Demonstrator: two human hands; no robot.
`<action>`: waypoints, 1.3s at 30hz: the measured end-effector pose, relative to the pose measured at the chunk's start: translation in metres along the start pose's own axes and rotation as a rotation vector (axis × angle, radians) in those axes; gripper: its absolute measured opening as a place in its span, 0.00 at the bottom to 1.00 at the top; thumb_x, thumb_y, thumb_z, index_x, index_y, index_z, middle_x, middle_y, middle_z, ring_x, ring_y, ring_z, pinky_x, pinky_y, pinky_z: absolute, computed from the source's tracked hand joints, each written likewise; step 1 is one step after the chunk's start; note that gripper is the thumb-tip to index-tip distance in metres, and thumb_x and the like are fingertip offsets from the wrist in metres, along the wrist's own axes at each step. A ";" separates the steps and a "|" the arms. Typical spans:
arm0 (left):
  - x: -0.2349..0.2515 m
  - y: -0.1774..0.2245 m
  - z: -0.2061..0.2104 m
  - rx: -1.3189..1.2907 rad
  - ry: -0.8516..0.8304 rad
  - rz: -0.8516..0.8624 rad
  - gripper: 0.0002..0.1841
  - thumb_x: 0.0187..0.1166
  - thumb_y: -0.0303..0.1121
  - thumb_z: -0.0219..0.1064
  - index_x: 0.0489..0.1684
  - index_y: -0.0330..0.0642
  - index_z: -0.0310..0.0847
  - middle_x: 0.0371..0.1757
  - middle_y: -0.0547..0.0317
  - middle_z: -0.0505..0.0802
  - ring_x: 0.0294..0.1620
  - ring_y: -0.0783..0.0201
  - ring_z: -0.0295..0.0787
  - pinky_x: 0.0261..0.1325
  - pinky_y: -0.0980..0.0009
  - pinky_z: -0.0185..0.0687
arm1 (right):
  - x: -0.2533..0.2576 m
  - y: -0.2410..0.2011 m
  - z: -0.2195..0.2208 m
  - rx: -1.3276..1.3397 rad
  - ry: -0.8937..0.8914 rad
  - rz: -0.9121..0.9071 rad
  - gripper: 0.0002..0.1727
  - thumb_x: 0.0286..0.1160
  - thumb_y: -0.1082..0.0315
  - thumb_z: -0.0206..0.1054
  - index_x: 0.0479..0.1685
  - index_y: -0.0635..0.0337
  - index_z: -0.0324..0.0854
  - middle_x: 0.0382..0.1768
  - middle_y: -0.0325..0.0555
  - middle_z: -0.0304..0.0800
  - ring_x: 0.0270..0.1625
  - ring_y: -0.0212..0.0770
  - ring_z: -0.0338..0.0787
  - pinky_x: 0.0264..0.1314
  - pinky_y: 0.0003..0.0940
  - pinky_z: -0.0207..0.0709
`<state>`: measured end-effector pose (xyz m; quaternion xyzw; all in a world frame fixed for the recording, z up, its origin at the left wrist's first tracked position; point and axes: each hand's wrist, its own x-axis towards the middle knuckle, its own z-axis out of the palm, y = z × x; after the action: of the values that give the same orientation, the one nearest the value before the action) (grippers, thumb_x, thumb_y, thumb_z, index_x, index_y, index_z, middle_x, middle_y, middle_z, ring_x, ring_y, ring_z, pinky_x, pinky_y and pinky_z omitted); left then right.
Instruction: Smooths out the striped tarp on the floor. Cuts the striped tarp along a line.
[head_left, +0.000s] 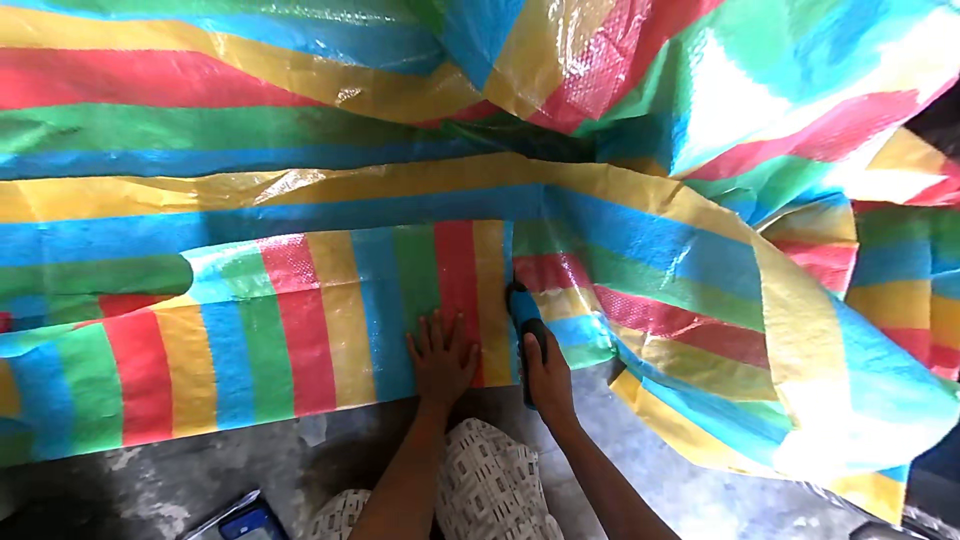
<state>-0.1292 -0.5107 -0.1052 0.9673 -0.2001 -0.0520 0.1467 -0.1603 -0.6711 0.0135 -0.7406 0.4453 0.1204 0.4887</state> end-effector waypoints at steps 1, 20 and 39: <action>0.000 0.000 0.001 0.005 0.013 0.003 0.33 0.85 0.63 0.47 0.83 0.59 0.77 0.84 0.36 0.76 0.85 0.27 0.67 0.82 0.24 0.48 | 0.005 -0.004 0.000 0.000 0.003 -0.009 0.32 0.92 0.51 0.53 0.84 0.66 0.65 0.48 0.56 0.90 0.39 0.44 0.91 0.45 0.43 0.87; -0.001 0.001 0.000 0.035 0.060 0.000 0.33 0.83 0.63 0.49 0.83 0.61 0.76 0.83 0.37 0.78 0.85 0.32 0.69 0.82 0.27 0.51 | 0.091 -0.066 -0.019 -0.055 -0.060 -0.083 0.28 0.94 0.50 0.49 0.78 0.63 0.71 0.44 0.55 0.90 0.39 0.47 0.92 0.45 0.48 0.88; -0.003 0.002 -0.002 -0.036 0.026 -0.034 0.32 0.84 0.63 0.49 0.84 0.63 0.75 0.84 0.41 0.77 0.86 0.33 0.68 0.83 0.26 0.49 | 0.172 -0.189 -0.124 -1.042 -0.573 -0.542 0.23 0.87 0.49 0.62 0.67 0.56 0.84 0.51 0.57 0.91 0.54 0.56 0.90 0.61 0.63 0.78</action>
<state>-0.1321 -0.5109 -0.1029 0.9683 -0.1810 -0.0458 0.1659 0.0540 -0.8437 0.0857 -0.9051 -0.0218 0.3855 0.1779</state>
